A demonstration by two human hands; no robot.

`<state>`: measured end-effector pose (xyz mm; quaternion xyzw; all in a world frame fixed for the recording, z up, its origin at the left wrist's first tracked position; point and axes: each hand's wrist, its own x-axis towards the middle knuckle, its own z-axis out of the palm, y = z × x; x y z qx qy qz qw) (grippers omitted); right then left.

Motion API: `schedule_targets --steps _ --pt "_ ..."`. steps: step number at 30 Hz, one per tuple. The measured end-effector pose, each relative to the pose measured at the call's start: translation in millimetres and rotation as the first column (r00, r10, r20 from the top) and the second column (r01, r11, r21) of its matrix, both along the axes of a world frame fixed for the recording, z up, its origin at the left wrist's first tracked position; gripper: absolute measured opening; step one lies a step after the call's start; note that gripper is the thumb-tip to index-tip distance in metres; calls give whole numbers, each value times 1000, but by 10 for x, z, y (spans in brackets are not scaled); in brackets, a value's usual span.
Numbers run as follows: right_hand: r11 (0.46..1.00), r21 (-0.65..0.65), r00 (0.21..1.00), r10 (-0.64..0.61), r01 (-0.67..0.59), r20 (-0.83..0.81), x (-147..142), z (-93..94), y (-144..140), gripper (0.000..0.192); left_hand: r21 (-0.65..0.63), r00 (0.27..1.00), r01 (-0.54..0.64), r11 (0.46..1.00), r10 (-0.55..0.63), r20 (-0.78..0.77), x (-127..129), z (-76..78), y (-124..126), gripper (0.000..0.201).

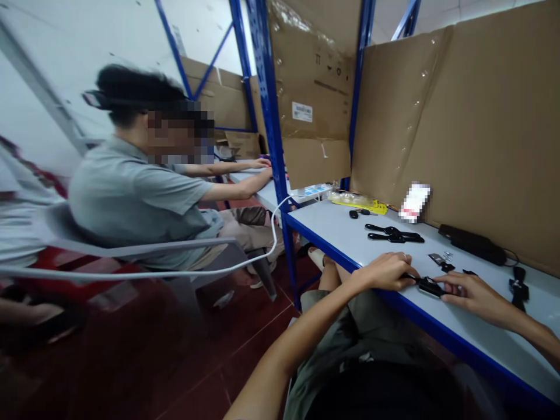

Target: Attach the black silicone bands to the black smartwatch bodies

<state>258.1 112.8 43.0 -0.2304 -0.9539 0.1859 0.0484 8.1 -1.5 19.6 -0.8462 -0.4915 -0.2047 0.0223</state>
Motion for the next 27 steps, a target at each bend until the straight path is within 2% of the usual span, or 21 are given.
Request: schedule_targets --steps 5,9,20,27 --pt "1000 10 997 26 -26 -72 -10 8 -93 37 -10 999 3 1000 -3 41 5 -55 -19 28" --pt "999 53 998 -11 15 -65 -27 -8 -122 28 -43 996 8 999 -4 94 -13 -94 8 29" --pt "1000 -23 996 0 -2 -92 -36 32 -212 32 -135 996 9 991 3 93 -11 -77 -29 42" --pt "998 -62 998 18 -22 -66 -39 62 -203 31 -147 995 30 989 -15 102 -15 -71 -15 41"
